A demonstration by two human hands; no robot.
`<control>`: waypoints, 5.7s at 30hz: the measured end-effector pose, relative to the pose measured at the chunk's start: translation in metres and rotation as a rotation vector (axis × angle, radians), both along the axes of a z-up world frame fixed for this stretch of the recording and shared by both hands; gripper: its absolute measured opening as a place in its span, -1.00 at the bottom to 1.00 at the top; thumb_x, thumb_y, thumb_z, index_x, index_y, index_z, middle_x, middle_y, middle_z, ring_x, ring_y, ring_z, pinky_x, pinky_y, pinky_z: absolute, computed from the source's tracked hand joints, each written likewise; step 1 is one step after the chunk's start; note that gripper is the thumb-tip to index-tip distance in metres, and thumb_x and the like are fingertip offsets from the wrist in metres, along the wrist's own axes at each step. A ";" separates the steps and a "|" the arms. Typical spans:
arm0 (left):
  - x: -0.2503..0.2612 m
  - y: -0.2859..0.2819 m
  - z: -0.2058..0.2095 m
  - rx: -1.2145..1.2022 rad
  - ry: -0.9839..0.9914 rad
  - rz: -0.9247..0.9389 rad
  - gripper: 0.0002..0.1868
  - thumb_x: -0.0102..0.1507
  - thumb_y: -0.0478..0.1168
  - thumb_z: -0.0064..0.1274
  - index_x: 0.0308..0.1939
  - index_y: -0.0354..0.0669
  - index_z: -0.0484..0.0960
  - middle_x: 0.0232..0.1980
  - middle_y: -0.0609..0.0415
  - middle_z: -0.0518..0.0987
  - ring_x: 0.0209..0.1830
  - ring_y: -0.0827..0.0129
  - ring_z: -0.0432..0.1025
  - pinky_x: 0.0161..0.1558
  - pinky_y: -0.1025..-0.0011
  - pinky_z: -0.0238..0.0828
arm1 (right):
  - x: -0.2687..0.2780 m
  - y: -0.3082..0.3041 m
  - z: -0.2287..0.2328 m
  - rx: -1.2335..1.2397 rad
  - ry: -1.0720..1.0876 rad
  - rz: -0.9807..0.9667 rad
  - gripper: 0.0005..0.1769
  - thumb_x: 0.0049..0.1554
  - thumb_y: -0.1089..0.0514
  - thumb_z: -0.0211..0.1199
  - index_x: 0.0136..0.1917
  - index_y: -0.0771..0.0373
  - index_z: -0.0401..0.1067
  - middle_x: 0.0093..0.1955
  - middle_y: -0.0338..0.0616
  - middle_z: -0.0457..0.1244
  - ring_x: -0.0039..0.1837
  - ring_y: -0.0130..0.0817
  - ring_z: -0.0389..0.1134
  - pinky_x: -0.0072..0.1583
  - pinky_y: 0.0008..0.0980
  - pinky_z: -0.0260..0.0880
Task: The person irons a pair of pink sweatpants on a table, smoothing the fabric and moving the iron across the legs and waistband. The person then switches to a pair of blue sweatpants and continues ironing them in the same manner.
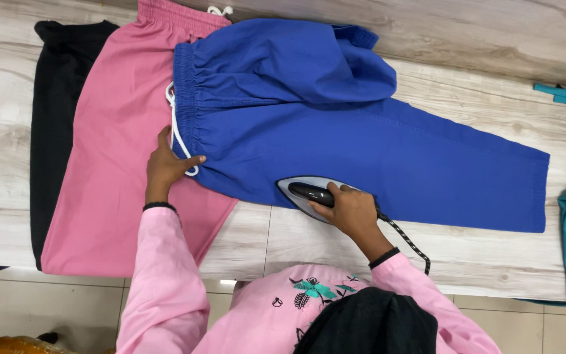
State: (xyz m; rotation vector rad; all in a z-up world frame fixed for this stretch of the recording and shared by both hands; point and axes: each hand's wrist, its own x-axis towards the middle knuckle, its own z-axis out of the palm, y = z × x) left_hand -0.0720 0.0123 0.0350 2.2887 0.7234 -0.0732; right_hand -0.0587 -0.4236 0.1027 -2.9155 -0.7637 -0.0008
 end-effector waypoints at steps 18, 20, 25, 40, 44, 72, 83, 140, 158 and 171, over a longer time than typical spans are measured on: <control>-0.025 -0.164 0.002 0.435 -0.538 -0.170 -0.41 0.27 -0.21 0.21 0.34 -0.38 0.42 0.38 -0.34 0.33 0.55 -0.32 0.06 0.50 -0.16 -0.07 | 0.049 -0.228 0.003 0.032 0.203 -1.077 -0.16 0.10 -0.58 0.24 0.04 0.27 0.60 -0.24 0.12 0.44 -0.08 0.03 0.51 0.01 -0.08 0.43; -0.005 -0.208 -0.009 0.224 -0.523 -0.347 -0.46 0.27 -0.24 0.15 0.31 -0.34 0.46 0.39 -0.27 0.34 0.57 -0.24 0.06 0.53 -0.07 -0.04 | 0.053 -0.189 -0.002 0.021 0.119 -0.889 -0.16 0.07 -0.58 0.24 0.06 0.26 0.58 -0.10 0.20 0.41 0.03 0.19 0.44 0.03 0.03 0.39; 0.026 -0.280 -0.049 0.087 -0.497 -0.468 -0.46 0.38 -0.29 -0.08 0.46 -0.31 0.32 0.57 -0.22 0.22 0.66 -0.06 -0.02 0.61 0.05 -0.14 | 0.042 -0.060 -0.012 0.170 0.183 -0.442 -0.33 0.23 -0.19 0.19 0.49 0.08 0.14 -0.09 0.19 0.39 -0.07 0.22 0.45 -0.03 0.09 0.41; 0.015 -0.279 -0.046 0.470 -0.342 -0.529 -0.41 0.45 -0.02 -0.29 0.58 0.04 0.21 0.66 -0.09 0.06 0.68 0.02 -0.14 0.58 -0.12 -0.42 | 0.114 -0.243 -0.017 0.047 -0.042 -0.803 -0.44 0.33 -0.10 0.09 0.58 -0.16 0.25 0.00 0.21 0.41 0.04 0.20 0.43 0.04 0.11 0.41; 0.016 -0.280 -0.041 0.489 -0.321 -0.530 -0.41 0.45 -0.02 -0.28 0.58 0.05 0.22 0.65 -0.09 0.08 0.68 0.01 -0.13 0.58 -0.13 -0.41 | 0.131 -0.275 -0.020 0.225 -0.022 -0.953 -0.43 0.22 -0.13 0.17 0.49 -0.21 0.31 0.15 0.01 0.40 0.13 0.06 0.44 0.11 0.00 0.42; 0.052 -0.340 -0.034 0.410 -0.179 -0.284 -0.39 0.37 -0.02 -0.02 0.46 -0.16 0.37 0.59 -0.28 0.15 0.65 -0.19 -0.14 0.54 -0.33 -0.43 | 0.160 -0.387 -0.005 0.167 -0.092 -0.907 -0.48 0.23 -0.14 0.19 0.45 -0.18 0.39 0.01 0.17 0.42 0.03 0.20 0.44 0.03 0.08 0.42; 0.082 -0.529 -0.031 0.392 -0.290 -0.736 -0.26 0.37 0.24 -0.17 0.59 0.13 0.16 0.67 -0.17 -0.05 0.67 -0.06 -0.23 0.49 -0.36 -0.56 | 0.131 -0.295 0.010 0.073 0.067 -0.556 -0.45 0.27 -0.19 0.13 0.52 -0.34 0.27 -0.21 0.16 0.33 -0.20 0.15 0.44 -0.15 0.06 0.43; -0.055 -0.791 -0.097 -0.184 -0.872 -1.352 -0.41 0.19 -0.01 -0.06 0.24 -0.22 0.56 0.39 -0.17 0.45 0.51 0.01 0.19 0.51 0.07 -0.13 | 0.040 -0.406 0.108 0.362 -0.259 -0.648 -0.53 0.29 0.03 0.42 0.45 0.03 0.55 0.12 0.04 0.43 0.06 -0.05 0.48 0.11 -0.19 0.44; -0.088 -0.359 -0.011 0.378 -0.230 -0.640 -0.18 0.26 0.30 0.02 0.56 0.25 0.20 0.66 -0.11 -0.02 0.66 -0.14 -0.23 0.38 -0.57 -0.61 | 0.072 -0.109 0.011 0.112 -0.059 -0.215 -0.50 0.22 -0.19 0.26 0.43 -0.27 0.42 -0.26 0.10 0.33 -0.30 0.07 0.41 -0.26 -0.02 0.38; -0.112 -0.278 -0.090 0.118 -0.370 -0.669 -0.49 0.51 0.10 0.03 0.53 0.31 0.34 0.63 0.14 0.19 0.64 0.28 0.05 0.56 0.06 -0.07 | 0.037 -0.067 0.018 0.055 0.132 -0.277 -0.42 0.14 -0.28 0.29 0.43 -0.33 0.44 -0.23 0.06 0.40 -0.14 0.03 0.48 -0.08 -0.05 0.46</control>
